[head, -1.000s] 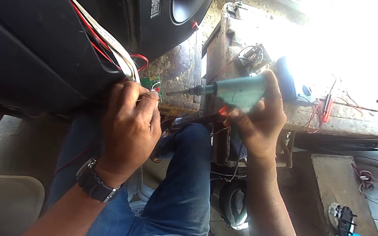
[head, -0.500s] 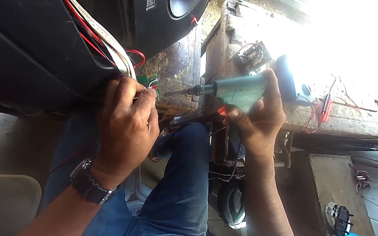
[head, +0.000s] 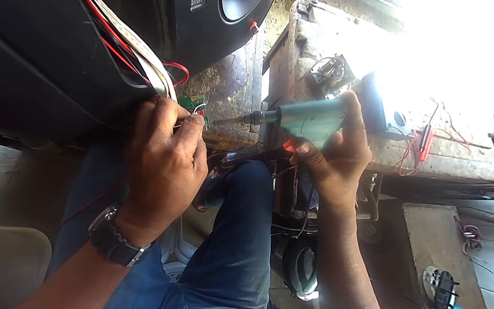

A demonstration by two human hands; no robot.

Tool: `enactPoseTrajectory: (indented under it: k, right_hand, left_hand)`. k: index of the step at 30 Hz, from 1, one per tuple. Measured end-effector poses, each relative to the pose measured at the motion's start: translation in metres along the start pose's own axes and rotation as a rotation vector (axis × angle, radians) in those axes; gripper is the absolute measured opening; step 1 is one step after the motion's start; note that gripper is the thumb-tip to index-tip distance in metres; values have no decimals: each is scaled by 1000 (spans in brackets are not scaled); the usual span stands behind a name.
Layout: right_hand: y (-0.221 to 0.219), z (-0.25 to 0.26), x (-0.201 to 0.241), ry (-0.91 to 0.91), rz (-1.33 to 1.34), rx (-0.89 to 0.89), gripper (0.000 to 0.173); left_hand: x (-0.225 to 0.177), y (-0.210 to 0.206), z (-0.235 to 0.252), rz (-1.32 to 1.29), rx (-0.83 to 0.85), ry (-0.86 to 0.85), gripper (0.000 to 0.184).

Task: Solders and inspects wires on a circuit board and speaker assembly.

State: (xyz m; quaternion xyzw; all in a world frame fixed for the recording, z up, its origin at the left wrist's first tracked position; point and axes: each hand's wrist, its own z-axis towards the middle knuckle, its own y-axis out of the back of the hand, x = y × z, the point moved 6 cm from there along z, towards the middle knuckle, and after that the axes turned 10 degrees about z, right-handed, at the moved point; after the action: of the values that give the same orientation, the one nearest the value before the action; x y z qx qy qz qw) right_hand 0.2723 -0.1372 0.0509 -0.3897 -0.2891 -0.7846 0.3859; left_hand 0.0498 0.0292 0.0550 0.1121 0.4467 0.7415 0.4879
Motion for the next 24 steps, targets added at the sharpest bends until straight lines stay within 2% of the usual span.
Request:
enactPoseTrajectory:
  k: [24]
  right_hand:
    - [0, -1, -1, -22, 1, 2, 88]
  left_hand:
    - [0, 0, 0, 6, -1, -2, 22]
